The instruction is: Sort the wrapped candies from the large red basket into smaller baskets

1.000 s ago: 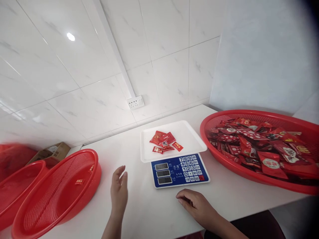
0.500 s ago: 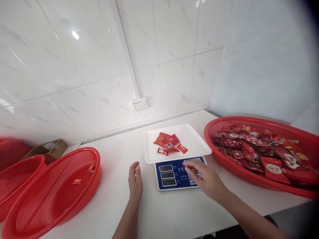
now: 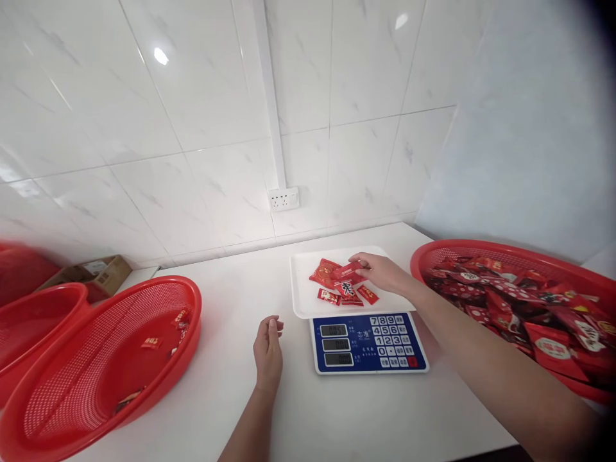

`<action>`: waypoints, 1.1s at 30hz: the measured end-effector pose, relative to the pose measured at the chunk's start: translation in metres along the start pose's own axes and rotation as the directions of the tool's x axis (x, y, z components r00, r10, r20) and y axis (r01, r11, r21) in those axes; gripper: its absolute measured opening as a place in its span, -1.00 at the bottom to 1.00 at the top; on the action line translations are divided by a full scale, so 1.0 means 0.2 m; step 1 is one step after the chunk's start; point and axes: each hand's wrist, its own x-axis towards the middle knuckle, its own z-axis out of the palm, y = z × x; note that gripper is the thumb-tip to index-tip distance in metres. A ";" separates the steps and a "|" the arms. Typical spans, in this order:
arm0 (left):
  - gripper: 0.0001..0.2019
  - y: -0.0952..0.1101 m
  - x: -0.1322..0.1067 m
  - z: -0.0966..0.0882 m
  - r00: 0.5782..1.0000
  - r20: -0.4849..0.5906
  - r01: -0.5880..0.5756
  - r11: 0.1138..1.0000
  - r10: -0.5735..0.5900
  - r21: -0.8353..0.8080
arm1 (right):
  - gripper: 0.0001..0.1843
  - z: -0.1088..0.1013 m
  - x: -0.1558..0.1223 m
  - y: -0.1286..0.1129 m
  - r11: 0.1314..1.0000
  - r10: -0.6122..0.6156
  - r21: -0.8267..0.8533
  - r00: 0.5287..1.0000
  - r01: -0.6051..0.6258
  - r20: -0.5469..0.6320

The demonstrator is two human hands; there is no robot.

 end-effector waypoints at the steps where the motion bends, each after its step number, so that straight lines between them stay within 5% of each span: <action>1: -0.56 0.00 0.00 0.00 1.000 0.004 0.004 1.000 -0.004 -0.003 | -0.68 -0.03 -0.01 0.01 1.000 0.014 0.007 1.000 -0.014 -0.023; 6: -0.55 0.00 -0.01 0.01 0.999 0.040 0.016 1.000 -0.015 -0.022 | -0.71 -0.14 -0.04 0.05 0.986 0.102 0.146 0.981 -0.079 -0.162; 10: -0.54 0.01 -0.01 0.02 0.998 0.049 0.027 0.999 -0.025 -0.043 | -0.68 -0.13 -0.03 0.09 0.982 0.114 0.164 0.986 -0.094 -0.120; 15: -0.55 0.01 -0.01 0.01 0.997 0.064 0.036 0.997 -0.032 -0.066 | -0.64 -0.04 0.01 0.13 0.999 0.033 -0.015 0.999 -0.034 -0.035; 19: -0.57 0.01 -0.01 0.01 0.997 0.061 0.042 0.996 -0.037 -0.074 | -0.57 0.01 -0.02 0.05 0.996 -0.055 -0.066 0.998 0.053 -0.031; 26: -0.59 0.02 -0.02 0.02 0.996 0.084 0.041 0.995 -0.033 -0.087 | -0.51 0.06 -0.17 -0.12 0.965 -0.242 -0.036 0.938 0.258 0.247; 30: -0.61 0.02 -0.03 0.02 0.994 0.104 0.038 0.995 -0.028 -0.089 | -0.54 0.06 -0.21 -0.10 0.964 -0.240 -0.048 0.933 0.261 0.267; 33: -0.62 0.03 -0.03 0.01 0.993 0.116 0.043 0.995 -0.033 -0.087 | -0.54 0.06 -0.27 -0.08 0.960 -0.271 -0.041 0.954 0.278 0.126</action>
